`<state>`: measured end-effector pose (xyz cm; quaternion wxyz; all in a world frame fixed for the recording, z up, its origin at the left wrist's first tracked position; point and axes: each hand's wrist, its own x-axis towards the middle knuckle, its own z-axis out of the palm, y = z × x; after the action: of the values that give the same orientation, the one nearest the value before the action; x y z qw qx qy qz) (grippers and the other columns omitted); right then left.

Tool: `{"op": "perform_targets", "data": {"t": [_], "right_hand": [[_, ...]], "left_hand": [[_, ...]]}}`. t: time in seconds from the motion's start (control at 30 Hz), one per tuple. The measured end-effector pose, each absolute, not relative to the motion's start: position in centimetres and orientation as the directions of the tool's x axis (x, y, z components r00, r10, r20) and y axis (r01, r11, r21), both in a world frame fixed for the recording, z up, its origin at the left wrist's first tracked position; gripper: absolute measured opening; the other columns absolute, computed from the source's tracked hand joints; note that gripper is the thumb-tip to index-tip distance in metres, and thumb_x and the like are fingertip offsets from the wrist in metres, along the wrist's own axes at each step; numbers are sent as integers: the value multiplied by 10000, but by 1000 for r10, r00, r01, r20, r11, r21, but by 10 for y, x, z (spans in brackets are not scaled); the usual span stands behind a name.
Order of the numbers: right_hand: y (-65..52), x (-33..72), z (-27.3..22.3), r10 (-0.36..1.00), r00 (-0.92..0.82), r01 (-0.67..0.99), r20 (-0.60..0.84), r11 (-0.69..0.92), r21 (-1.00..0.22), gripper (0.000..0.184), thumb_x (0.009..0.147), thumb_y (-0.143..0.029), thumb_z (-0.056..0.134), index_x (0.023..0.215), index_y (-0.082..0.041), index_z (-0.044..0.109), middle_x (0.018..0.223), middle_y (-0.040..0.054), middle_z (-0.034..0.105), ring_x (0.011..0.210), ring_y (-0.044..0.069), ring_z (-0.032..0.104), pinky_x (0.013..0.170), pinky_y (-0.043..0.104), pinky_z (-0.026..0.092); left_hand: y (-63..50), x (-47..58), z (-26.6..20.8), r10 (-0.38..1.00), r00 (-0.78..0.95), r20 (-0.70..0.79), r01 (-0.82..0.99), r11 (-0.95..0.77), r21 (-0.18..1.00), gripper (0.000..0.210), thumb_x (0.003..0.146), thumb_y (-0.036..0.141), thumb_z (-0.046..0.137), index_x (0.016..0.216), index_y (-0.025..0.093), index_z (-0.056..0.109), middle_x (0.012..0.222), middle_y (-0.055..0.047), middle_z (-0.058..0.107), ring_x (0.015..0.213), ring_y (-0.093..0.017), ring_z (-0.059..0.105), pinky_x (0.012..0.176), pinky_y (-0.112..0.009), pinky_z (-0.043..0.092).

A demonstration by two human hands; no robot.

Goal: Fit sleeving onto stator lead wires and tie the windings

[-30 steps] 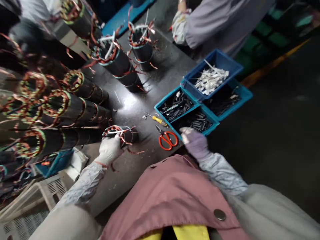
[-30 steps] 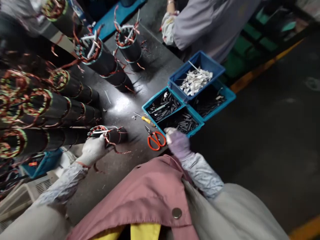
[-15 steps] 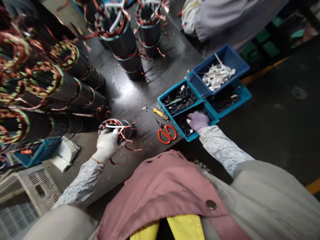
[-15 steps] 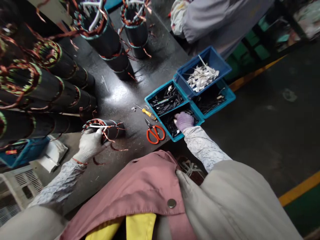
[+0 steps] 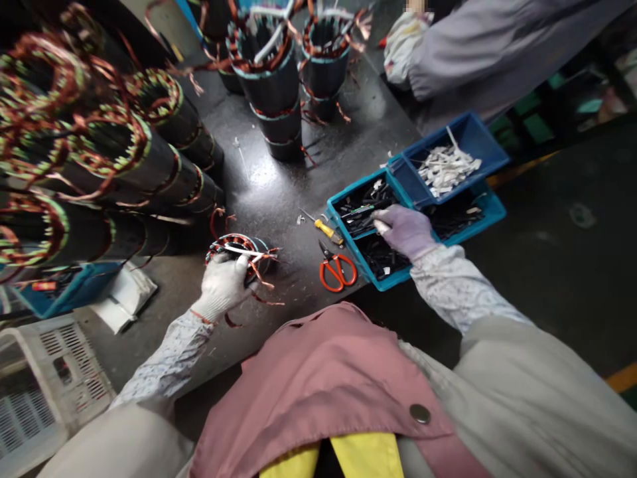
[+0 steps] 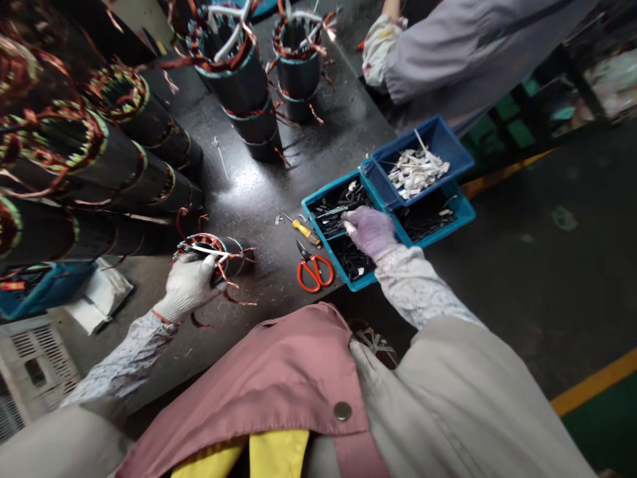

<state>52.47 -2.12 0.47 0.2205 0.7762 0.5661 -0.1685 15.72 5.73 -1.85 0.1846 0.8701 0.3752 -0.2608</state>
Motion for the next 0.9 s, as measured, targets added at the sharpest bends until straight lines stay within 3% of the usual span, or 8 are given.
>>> {"op": "perform_targets", "data": {"t": [0.13,0.3,0.47,0.6,0.63,0.7,0.8,0.9], "right_hand": [[27,538,-14,547,224,969,-806,-40,242,355,936,-315,536,1266,-270,658,1172,80,689,1020,230,647,831,354,465],[46,536,-23,424,184,968,-887,77,237,342,890,-352,595,1209,-275,694,1166,75,696,1033,241,648,840,340,473],[34,536,-11,554,192,955,-810,85,284,345,919,-354,483,1122,-229,733,1209,148,664,1021,312,661,762,381,500],[21,541,0,681,289,950,-673,-115,291,360,908,-301,477,1169,-182,695,1182,181,676,999,324,666,771,425,505],[15,536,4,715,322,946,-620,-232,224,359,902,-289,483,1172,-167,686,1156,189,685,954,305,676,768,416,507],[-2,515,14,759,349,879,-550,-469,-89,355,885,-297,501,1158,-148,672,1050,179,709,768,236,682,698,368,517],[-28,456,23,771,248,523,-586,-616,-589,379,802,-419,609,1065,-159,687,815,76,699,516,131,579,541,288,490],[-35,397,17,716,208,160,-666,-697,-699,464,650,-526,735,929,-156,710,684,13,634,476,83,525,445,219,419]], "left_hand": [[55,154,-22,524,634,-569,722,-665,192,523,821,433,513,1228,116,599,860,-117,732,905,-295,683,964,-405,439],[56,152,-23,521,684,-510,705,-651,281,481,801,387,533,1175,99,622,801,-120,724,833,-299,692,926,-432,465],[51,155,-23,552,698,-456,704,-647,293,510,806,404,570,1207,92,615,968,-159,724,951,-307,675,953,-419,466],[45,156,-22,594,676,-437,735,-592,332,600,788,387,615,1318,115,545,1132,-172,681,1093,-322,622,968,-408,458],[42,157,-21,607,654,-452,754,-571,324,609,792,386,614,1327,108,535,1126,-173,680,1089,-323,621,964,-405,457],[36,159,-20,639,604,-476,794,-528,300,590,820,392,584,1329,100,525,1097,-166,686,1067,-316,623,954,-398,453],[27,163,-22,685,541,-489,841,-464,280,568,841,413,558,1323,115,515,1041,-143,697,1022,-312,628,911,-394,456],[23,165,-27,694,514,-504,858,-431,281,613,812,448,602,1324,126,505,1002,-135,703,997,-316,623,895,-398,450]]}}
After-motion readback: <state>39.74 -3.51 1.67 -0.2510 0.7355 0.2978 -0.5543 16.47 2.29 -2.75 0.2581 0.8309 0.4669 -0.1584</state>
